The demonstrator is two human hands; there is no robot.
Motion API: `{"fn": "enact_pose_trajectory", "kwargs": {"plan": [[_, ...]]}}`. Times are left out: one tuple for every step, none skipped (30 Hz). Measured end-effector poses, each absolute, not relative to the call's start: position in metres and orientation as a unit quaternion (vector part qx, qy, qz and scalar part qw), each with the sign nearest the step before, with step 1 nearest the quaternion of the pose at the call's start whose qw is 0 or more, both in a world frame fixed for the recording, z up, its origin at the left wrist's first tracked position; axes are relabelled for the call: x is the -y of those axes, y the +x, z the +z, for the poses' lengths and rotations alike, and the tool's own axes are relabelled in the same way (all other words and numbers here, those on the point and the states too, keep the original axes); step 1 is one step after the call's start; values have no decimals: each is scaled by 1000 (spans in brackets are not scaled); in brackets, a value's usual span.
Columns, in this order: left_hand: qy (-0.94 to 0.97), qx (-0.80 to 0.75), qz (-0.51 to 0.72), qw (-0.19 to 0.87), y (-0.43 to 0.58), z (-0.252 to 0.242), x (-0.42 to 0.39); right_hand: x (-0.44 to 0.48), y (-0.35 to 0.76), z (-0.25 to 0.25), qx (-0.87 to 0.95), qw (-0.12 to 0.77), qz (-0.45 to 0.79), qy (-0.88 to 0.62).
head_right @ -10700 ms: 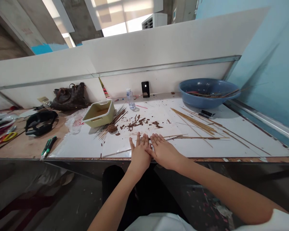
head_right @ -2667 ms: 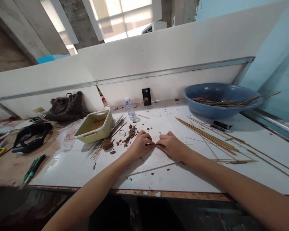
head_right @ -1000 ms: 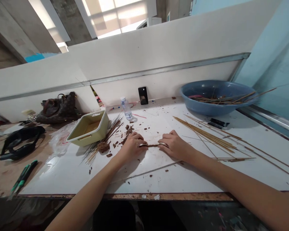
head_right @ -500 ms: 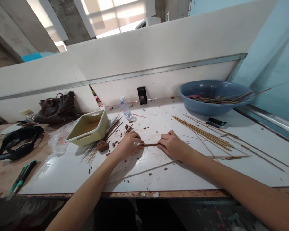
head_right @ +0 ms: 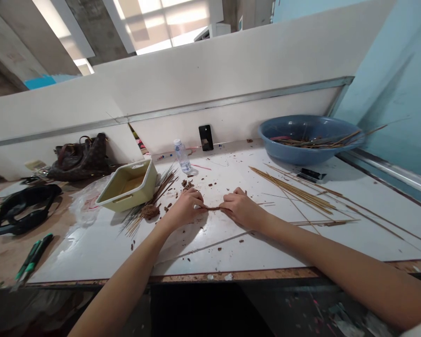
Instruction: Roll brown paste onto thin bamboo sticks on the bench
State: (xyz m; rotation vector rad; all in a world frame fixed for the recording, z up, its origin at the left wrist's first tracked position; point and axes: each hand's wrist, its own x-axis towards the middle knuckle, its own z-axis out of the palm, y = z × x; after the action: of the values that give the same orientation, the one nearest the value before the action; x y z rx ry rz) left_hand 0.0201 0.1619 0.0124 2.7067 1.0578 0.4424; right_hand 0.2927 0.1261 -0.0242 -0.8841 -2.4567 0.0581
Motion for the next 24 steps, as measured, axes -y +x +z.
{"fn": "enact_pose_trajectory", "kwargs": {"plan": [[916,-361,150,92,21,12,-161,-126,292,-25,910,259,19,-324],[916,-364,148,84,21,12,-160,-127,292,-25,911,254,15,-323],[916,-365,146,79,22,12,-160,-127,291,-26,913,250,12,-323],[916,-367,142,78,22,12,-160,-126,291,-27,913,248,9,-324],[915,-370,138,79,21,13,-160,-126,292,-27,912,249,7,-326],[915,-372,133,84,21,13,-161,-125,292,-27,910,252,7,-328],[913,-376,131,89,20,14,-161,-124,292,-27,908,256,8,-331],[911,-380,132,93,19,14,-162,-123,293,-27,906,260,8,-333],[907,-386,137,94,19,14,-163,-122,293,-27,904,265,5,-335],[904,-391,145,94,19,14,-164,-121,293,-26,903,269,-1,-336],[902,-394,153,94,19,13,-165,-120,293,-25,901,273,-9,-337],[900,-393,161,94,19,12,-165,-119,293,-24,900,275,-17,-337],[900,-390,168,97,20,11,-164,-119,292,-23,900,276,-23,-337],[901,-384,172,103,21,10,-164,-119,291,-22,900,276,-25,-336],[903,-377,173,109,23,9,-163,-119,290,-21,901,274,-21,-336],[905,-372,175,115,24,8,-162,-120,289,-21,902,271,-15,-337],[905,-367,177,119,25,7,-161,-120,287,-22,902,269,-7,-337],[906,-365,178,120,26,6,-160,-121,286,-23,903,268,0,-337],[906,-363,180,119,26,6,-159,-122,286,-24,902,268,6,-338],[907,-361,183,117,27,5,-158,-123,285,-26,902,270,11,-337],[907,-359,185,116,28,5,-158,-123,285,-27,901,272,16,-336],[907,-359,186,116,29,5,-158,-124,285,-27,902,274,18,-334],[907,-360,185,118,30,5,-157,-125,285,-28,903,274,18,-329],[907,-359,183,120,31,5,-157,-126,285,-27,907,270,15,-323]]}}
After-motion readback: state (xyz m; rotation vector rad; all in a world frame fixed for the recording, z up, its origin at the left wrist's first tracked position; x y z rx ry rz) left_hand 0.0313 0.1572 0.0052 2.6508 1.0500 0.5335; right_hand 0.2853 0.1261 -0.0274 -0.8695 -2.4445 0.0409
